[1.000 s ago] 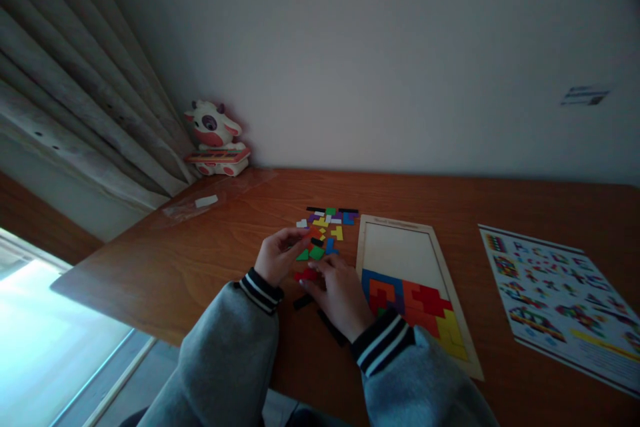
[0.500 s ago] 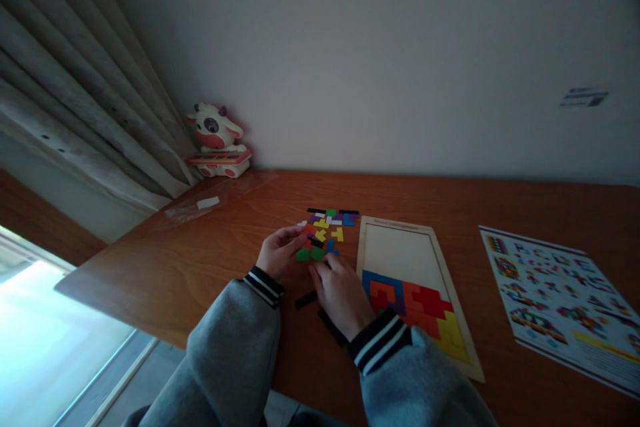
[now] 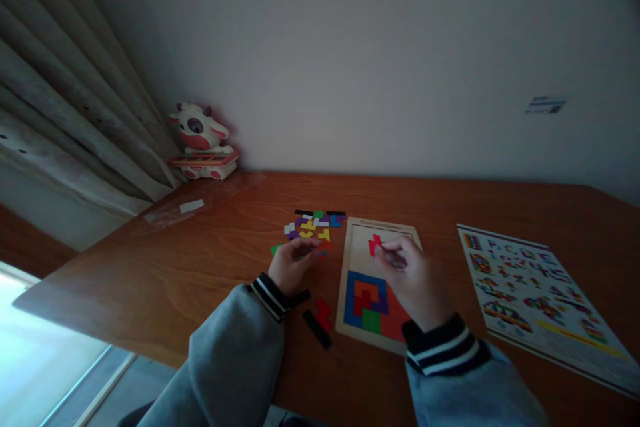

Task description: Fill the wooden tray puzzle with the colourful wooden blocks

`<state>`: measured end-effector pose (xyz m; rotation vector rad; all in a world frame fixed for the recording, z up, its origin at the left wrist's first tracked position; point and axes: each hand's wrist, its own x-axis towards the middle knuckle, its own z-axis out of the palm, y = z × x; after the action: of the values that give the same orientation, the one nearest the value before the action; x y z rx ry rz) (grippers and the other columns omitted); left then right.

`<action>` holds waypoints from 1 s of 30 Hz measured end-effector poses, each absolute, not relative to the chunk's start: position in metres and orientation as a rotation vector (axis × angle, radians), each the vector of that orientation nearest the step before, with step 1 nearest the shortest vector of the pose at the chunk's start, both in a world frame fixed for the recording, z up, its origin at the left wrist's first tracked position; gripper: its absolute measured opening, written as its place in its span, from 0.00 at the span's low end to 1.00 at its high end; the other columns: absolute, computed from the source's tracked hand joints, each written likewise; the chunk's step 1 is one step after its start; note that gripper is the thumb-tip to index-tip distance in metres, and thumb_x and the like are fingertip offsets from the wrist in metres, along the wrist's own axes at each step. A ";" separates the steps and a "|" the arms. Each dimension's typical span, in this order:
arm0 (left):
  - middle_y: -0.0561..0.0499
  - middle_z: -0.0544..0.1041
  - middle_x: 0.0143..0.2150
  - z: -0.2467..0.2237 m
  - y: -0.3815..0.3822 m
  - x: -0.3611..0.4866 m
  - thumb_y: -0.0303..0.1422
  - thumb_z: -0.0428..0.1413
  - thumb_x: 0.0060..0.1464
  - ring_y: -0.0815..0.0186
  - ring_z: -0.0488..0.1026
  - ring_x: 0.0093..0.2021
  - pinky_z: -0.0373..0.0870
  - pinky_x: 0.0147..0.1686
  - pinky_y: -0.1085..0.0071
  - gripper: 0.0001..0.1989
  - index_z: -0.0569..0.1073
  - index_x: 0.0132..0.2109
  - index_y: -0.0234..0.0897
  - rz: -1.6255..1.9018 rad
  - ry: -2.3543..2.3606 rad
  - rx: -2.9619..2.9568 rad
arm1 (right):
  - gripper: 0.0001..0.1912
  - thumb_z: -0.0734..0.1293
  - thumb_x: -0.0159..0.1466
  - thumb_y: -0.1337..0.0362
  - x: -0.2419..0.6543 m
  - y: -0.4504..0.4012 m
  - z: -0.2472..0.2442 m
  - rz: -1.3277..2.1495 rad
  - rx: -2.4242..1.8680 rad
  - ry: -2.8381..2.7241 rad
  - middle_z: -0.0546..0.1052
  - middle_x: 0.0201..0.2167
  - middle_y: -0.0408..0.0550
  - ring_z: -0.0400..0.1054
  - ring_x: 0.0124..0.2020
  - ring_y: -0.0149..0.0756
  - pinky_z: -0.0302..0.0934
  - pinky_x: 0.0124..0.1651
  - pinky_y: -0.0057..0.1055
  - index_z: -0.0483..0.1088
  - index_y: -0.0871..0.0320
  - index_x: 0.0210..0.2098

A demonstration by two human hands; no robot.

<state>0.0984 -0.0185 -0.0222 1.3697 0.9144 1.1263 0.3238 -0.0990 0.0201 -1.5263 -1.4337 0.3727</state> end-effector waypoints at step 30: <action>0.45 0.74 0.58 -0.008 -0.055 0.179 0.31 0.46 0.67 0.61 0.63 0.64 0.59 0.63 0.56 0.05 0.65 0.47 0.38 0.681 0.415 2.532 | 0.16 0.59 0.69 0.56 0.411 -0.101 -0.014 0.357 -1.687 -1.889 0.74 0.40 0.49 0.72 0.41 0.39 0.65 0.46 0.36 0.76 0.51 0.47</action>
<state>0.1792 -0.0551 -0.0084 2.5315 0.4154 0.6808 0.4109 -0.1014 -0.0144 -1.6866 -1.8891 0.3574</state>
